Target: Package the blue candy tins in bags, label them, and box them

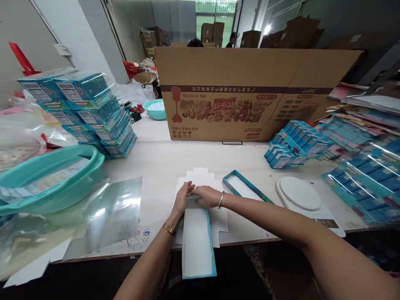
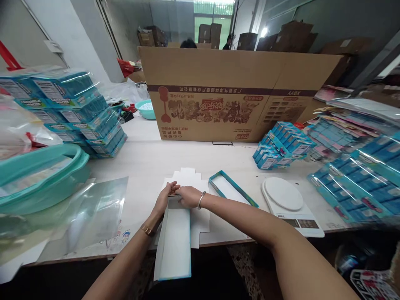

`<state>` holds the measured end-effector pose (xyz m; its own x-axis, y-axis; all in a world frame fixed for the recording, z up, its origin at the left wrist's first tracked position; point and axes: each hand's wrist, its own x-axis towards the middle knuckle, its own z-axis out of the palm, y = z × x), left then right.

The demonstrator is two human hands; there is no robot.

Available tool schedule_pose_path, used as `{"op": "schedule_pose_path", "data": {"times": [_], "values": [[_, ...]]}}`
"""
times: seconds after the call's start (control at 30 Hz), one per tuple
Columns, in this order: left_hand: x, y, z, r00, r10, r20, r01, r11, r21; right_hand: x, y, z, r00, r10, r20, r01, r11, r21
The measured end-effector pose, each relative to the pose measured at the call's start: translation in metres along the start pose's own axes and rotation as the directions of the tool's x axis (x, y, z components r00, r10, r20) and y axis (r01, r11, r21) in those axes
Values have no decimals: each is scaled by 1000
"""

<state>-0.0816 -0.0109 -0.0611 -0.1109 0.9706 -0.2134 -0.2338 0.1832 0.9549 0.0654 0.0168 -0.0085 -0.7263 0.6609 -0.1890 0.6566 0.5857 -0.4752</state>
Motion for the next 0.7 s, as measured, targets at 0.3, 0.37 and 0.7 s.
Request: {"op": "schedule_pose_path", "data": {"times": [0.3, 0.37, 0.7], "values": [[1, -3, 3, 998, 47, -43, -44, 997, 65, 2, -18, 2, 998, 67, 19, -53, 909, -413], [1, -4, 4, 995, 63, -71, -58, 995, 76, 1, -18, 2, 998, 60, 25, -42, 886, -462], [5, -11, 11, 983, 107, -152, -103, 994, 29, 7, -20, 7, 999, 37, 3, -29, 823, -567]]}}
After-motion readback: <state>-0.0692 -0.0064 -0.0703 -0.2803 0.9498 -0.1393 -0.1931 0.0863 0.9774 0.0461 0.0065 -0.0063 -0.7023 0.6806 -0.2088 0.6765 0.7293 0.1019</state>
